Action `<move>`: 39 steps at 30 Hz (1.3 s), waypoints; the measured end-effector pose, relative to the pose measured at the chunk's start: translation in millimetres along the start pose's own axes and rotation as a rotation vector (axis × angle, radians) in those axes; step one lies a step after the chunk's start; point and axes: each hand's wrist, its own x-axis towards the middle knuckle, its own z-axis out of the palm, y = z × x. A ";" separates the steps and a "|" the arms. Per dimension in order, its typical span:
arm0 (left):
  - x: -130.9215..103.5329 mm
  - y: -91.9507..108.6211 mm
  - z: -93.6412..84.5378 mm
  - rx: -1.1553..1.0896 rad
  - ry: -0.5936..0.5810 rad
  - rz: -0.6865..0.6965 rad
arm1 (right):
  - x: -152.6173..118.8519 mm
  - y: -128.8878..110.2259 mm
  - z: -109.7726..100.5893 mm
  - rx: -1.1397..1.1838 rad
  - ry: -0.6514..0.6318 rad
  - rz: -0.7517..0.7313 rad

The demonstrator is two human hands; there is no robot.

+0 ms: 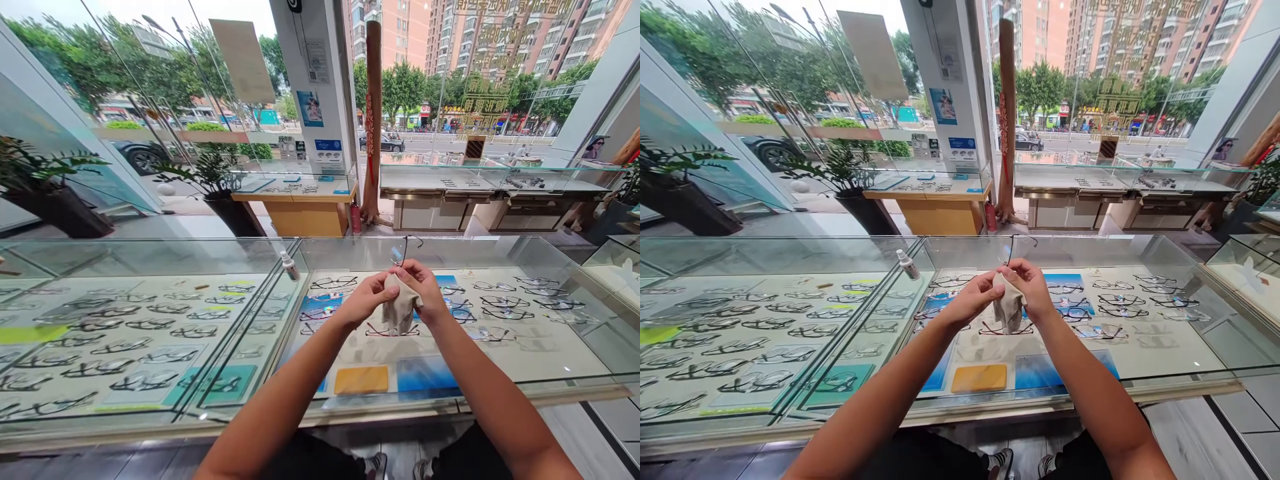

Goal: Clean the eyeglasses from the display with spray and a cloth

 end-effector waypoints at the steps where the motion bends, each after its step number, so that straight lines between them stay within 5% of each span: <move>1: -0.8 1.9 0.7 -0.034 -0.012 -0.002 | 0.8 -1.8 1.7 0.008 -0.006 0.002; 5: -0.8 23.4 4.8 -0.048 -0.017 0.019 | 10.4 -22.3 13.0 -0.005 -0.062 -0.022; 12: 15.0 97.9 24.3 0.132 0.133 0.216 | 30.6 -84.5 50.4 0.014 -0.172 -0.259; 15: 14.5 113.7 32.5 0.170 0.152 0.276 | 30.3 -94.4 61.2 0.020 -0.179 -0.326; 25: -0.1 103.9 42.7 0.221 0.139 0.352 | 22.8 -86.2 60.3 0.071 -0.119 -0.254; 33: 6.9 76.2 65.0 0.311 0.488 0.583 | 2.5 -66.4 82.1 0.200 0.114 -0.260; 39: 8.0 73.0 68.2 0.367 0.582 0.660 | -5.3 -62.2 90.2 0.217 0.145 -0.265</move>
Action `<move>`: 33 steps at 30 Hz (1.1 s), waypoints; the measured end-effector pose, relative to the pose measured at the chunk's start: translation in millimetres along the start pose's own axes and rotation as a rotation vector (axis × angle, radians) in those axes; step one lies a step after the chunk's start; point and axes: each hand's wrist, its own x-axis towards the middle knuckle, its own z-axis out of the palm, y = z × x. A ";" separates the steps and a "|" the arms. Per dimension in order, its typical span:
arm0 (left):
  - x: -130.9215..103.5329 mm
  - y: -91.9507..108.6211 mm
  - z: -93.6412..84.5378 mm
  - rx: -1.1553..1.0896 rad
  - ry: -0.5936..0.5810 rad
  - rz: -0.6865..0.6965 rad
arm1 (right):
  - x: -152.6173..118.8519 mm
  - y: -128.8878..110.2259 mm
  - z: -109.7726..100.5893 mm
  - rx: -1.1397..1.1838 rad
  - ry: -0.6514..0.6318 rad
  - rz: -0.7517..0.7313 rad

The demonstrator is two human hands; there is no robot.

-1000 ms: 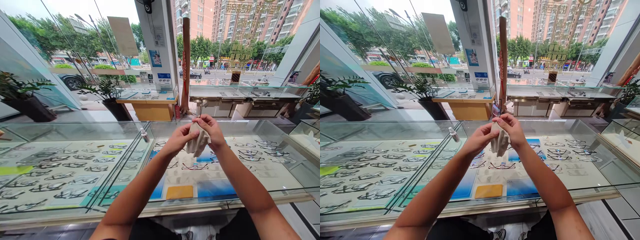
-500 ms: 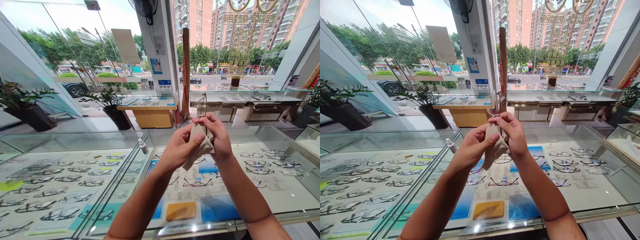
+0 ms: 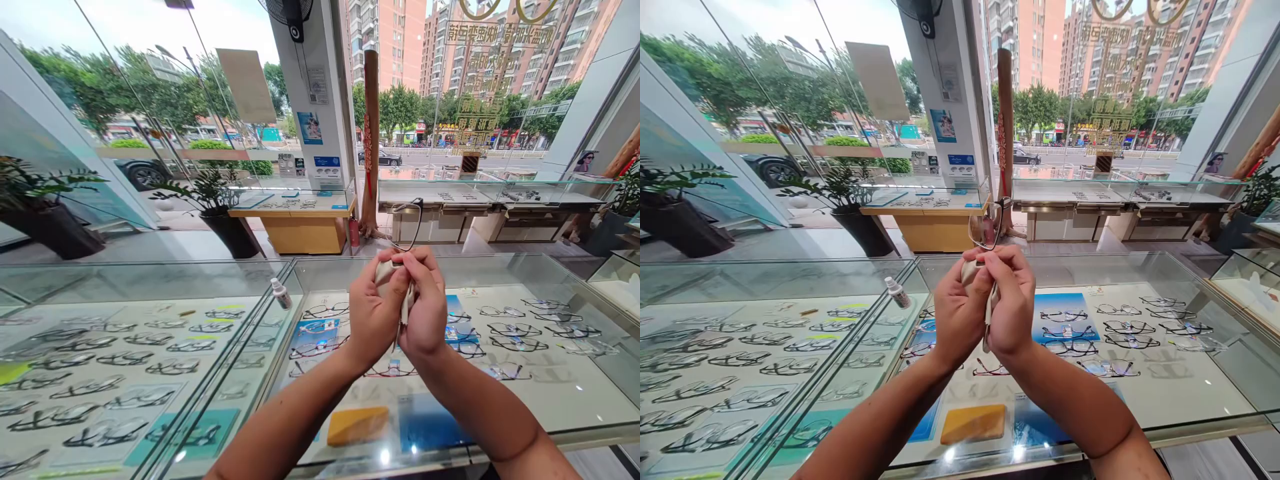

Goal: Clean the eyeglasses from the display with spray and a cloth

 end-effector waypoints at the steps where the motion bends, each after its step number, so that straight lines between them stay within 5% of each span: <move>1: 0.1 1.3 -0.1 -0.003 0.008 -0.003 | -0.5 -0.8 0.9 0.010 -0.011 0.006; 7: 7.0 9.4 -4.4 -0.119 -0.024 -0.106 | 2.8 -4.4 3.3 0.088 -0.078 0.005; 16: 27.0 4.7 -30.7 -0.213 -0.535 -0.164 | 18.4 -18.3 -7.7 0.035 -0.088 -0.019; 19: 24.0 2.0 -27.8 -0.148 -0.467 -0.095 | 16.1 -16.2 -5.6 0.054 -0.067 -0.019; 26: 8.5 3.3 -5.0 -0.054 -0.071 0.012 | 3.1 -0.6 3.3 0.057 -0.020 -0.093; 30: 5.1 5.3 -1.2 -0.062 -0.015 -0.003 | 1.6 -0.2 2.7 0.021 -0.069 -0.062; 33: 9.7 5.6 -5.1 -0.028 -0.078 -0.009 | 5.8 -3.8 0.4 0.005 -0.085 -0.054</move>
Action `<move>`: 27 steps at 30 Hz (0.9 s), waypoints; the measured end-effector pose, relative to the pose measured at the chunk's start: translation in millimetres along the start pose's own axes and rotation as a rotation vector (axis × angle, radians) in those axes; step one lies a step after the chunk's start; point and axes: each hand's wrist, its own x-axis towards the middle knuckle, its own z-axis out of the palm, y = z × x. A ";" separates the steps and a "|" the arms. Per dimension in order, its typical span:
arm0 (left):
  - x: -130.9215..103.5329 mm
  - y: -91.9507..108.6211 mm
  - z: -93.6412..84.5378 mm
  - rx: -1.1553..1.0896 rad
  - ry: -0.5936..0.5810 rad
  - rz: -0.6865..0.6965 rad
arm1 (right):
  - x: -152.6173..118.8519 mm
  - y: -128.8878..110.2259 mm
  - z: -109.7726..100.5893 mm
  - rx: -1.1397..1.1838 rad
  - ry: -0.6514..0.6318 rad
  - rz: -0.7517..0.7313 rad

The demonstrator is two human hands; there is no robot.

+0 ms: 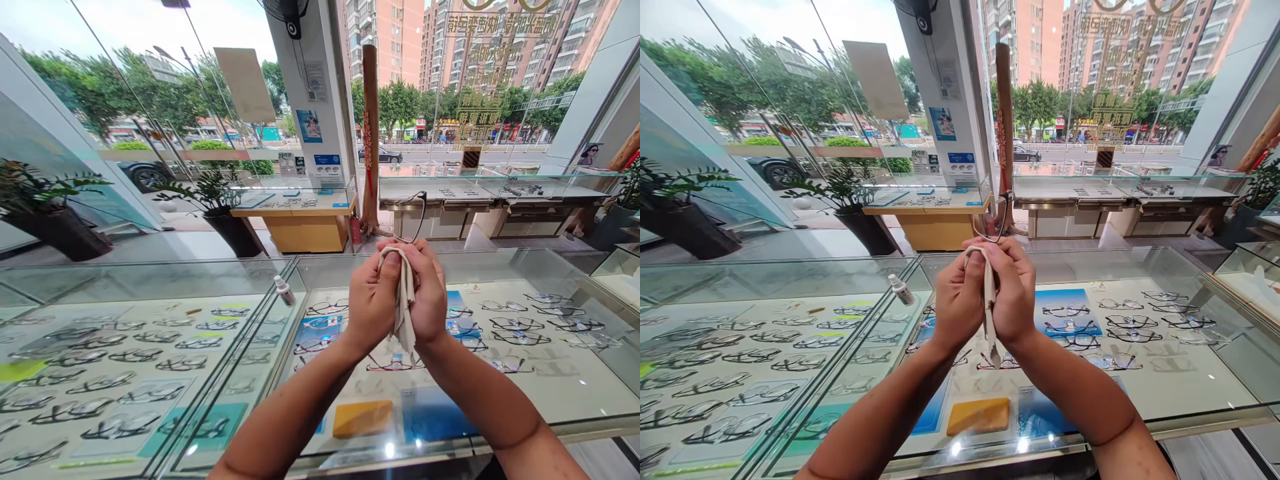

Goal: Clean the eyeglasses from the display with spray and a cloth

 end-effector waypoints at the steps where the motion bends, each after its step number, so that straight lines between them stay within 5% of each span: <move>1: 2.7 0.2 -2.8 0.006 -0.048 0.000 | 2.4 -1.6 -1.4 -0.003 -0.005 -0.002; 10: 21.9 -5.7 -27.2 -0.144 -0.491 -0.062 | 23.3 -12.2 -13.4 0.066 -0.006 0.090; 21: 8.9 -2.8 -5.1 0.045 -0.001 0.049 | 3.4 7.6 0.8 0.049 0.009 0.006; 23: 11.3 0.8 -8.7 0.023 -0.012 0.011 | 4.9 6.1 -1.5 0.019 -0.022 0.004; 27: 21.1 -1.4 -25.9 -0.031 -0.234 -0.163 | 13.2 -4.7 -9.0 -0.050 -0.076 0.037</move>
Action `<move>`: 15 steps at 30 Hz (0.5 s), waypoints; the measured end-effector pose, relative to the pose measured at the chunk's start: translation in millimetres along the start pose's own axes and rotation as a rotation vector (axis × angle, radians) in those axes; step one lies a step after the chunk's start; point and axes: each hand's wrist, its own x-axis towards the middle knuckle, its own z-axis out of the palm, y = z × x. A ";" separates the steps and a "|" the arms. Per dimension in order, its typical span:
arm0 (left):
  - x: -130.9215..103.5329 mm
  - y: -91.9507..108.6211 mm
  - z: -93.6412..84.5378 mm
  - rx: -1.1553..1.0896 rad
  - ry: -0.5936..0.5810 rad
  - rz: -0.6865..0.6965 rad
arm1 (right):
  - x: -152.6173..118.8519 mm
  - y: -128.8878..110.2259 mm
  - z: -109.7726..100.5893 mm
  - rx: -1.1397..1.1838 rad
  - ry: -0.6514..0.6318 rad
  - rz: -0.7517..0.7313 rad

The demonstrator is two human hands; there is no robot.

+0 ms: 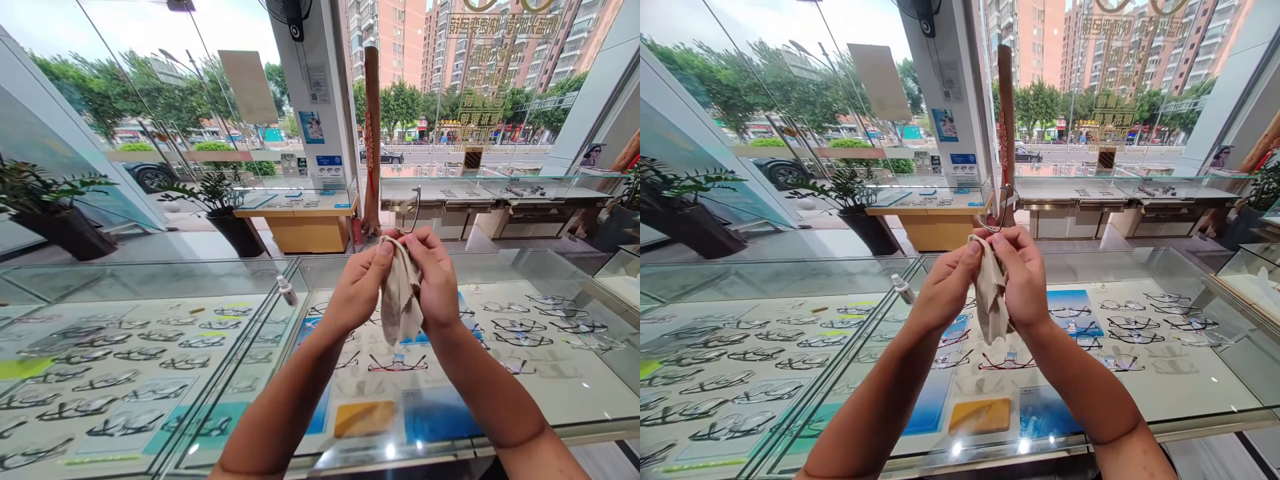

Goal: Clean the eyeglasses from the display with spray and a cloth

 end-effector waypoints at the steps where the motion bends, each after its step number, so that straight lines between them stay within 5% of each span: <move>1: 1.7 -1.2 -5.3 -0.024 -0.042 -0.026 | 1.9 -3.1 -2.2 -0.024 -0.002 -0.006; 6: 7.7 -0.4 -22.2 -0.159 -0.088 -0.089 | 9.0 -14.8 -12.5 -0.152 -0.061 -0.070; 15: 13.5 3.8 -38.7 -0.051 0.092 -0.154 | 8.5 -32.0 -23.3 -0.539 -0.221 -0.234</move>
